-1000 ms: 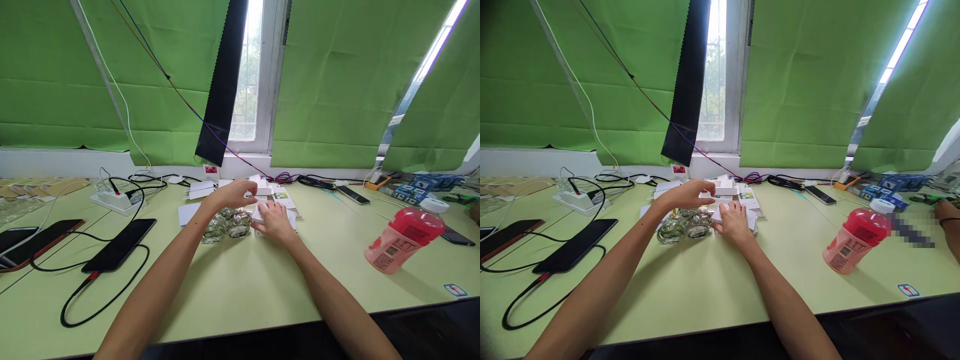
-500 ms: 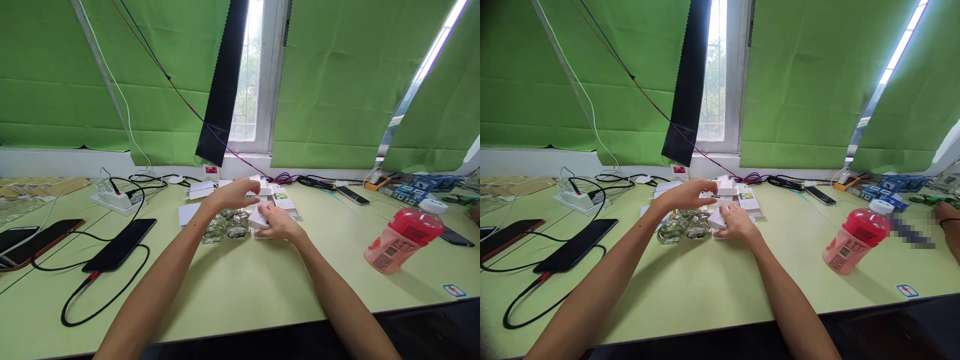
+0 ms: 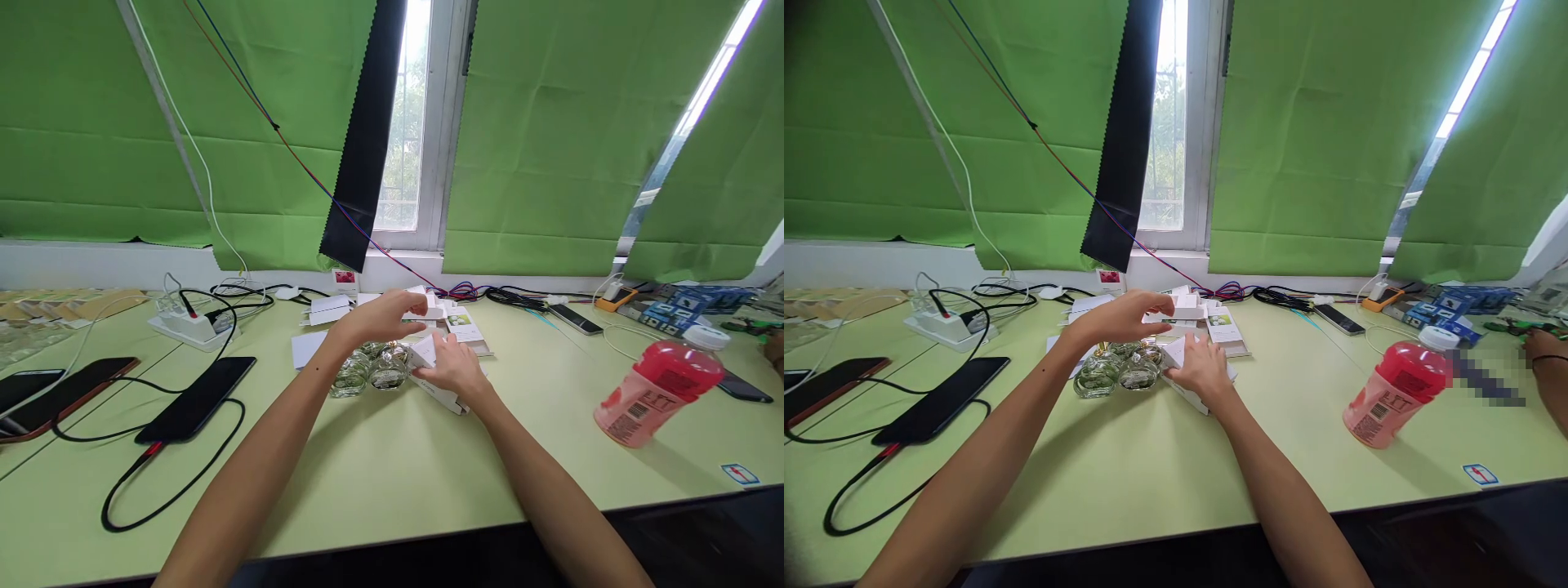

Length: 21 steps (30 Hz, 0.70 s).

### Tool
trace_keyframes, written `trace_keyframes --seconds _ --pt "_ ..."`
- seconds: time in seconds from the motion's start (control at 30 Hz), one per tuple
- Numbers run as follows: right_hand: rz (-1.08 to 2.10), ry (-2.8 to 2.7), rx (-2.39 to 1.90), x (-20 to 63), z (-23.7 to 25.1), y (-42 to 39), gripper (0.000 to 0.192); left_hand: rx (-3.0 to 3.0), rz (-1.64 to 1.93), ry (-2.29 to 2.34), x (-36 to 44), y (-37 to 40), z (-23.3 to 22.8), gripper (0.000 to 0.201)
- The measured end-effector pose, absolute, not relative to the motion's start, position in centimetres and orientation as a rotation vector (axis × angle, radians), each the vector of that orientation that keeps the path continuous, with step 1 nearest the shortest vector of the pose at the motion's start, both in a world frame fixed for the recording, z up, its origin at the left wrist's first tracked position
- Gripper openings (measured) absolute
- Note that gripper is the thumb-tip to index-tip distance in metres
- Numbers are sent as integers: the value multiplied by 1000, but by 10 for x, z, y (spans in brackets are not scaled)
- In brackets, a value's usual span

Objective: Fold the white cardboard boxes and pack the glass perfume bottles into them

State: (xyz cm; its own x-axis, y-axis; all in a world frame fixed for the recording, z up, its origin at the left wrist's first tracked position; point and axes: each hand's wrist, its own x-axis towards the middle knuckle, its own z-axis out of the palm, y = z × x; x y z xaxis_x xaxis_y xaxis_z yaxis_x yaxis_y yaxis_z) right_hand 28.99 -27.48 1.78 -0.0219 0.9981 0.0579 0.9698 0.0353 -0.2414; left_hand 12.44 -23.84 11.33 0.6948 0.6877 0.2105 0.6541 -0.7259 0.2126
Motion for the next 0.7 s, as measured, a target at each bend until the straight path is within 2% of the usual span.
trace_keyframes --seconds 0.3,0.7 --pt "194 -2057 -2079 288 14 -274 74 2777 427 1101 126 -242 116 16" --pt "214 -2043 -2080 285 15 -275 67 2770 442 1098 122 -238 115 19"
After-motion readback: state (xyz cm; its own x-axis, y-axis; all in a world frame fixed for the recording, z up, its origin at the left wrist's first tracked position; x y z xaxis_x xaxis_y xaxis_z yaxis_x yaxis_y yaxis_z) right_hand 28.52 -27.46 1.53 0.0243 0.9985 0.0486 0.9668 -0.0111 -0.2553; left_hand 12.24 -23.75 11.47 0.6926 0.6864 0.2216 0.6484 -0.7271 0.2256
